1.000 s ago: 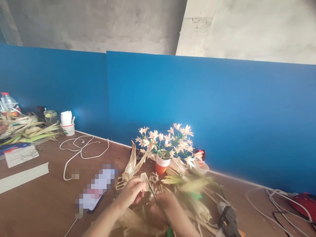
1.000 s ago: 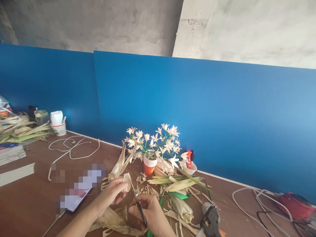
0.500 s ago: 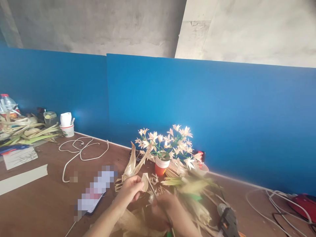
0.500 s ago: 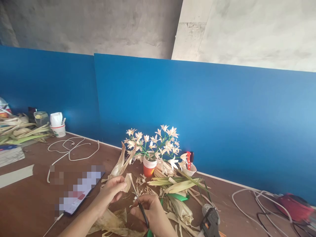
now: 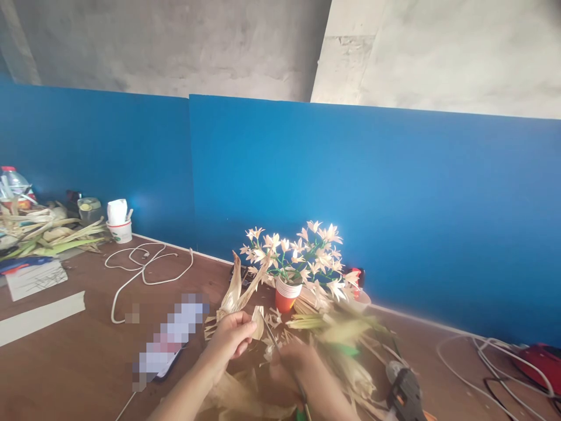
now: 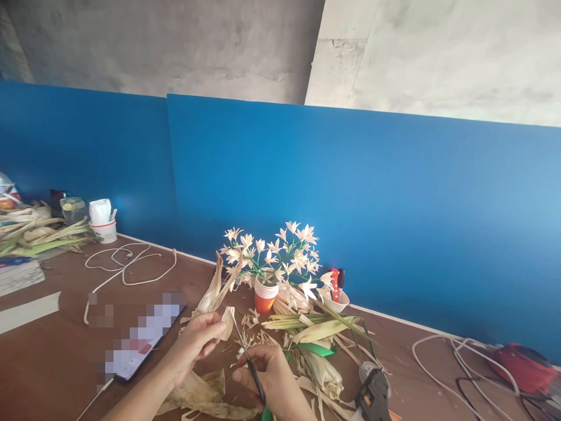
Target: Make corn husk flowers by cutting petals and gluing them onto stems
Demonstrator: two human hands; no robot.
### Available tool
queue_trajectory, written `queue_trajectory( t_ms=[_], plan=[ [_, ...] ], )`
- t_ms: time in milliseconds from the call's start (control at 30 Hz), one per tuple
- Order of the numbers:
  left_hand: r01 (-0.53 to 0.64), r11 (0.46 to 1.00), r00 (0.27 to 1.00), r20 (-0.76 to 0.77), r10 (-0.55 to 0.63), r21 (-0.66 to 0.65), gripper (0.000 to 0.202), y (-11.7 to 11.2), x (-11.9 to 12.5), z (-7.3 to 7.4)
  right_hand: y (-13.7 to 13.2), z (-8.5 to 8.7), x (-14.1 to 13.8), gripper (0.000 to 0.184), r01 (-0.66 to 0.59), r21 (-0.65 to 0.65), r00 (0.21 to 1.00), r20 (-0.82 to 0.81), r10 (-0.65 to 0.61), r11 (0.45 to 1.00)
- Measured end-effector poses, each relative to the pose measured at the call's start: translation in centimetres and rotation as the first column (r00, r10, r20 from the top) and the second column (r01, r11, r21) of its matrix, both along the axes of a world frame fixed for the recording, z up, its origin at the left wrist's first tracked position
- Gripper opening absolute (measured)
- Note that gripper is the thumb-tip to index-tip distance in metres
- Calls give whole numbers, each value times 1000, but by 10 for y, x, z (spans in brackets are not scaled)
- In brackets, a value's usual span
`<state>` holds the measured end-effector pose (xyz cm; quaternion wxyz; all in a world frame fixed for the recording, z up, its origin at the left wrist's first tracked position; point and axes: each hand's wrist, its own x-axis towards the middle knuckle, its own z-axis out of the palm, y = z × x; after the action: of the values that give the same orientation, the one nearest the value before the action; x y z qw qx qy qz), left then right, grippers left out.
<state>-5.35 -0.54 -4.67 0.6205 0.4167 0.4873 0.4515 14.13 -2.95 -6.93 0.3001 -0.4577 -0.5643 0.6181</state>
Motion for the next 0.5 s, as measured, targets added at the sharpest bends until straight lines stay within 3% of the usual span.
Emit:
queue_trajectory(
  t_ms=[267,500],
  plan=[
    [-68,996,997,52,65,52,27,1,4,-4,-8,13,-8,53,-55,127,998,-5,56,990],
    [-146,984,989,40,142,101,23,-4,12,-7,-3,8,-10,44,-85,207,994,83,69,975]
  ],
)
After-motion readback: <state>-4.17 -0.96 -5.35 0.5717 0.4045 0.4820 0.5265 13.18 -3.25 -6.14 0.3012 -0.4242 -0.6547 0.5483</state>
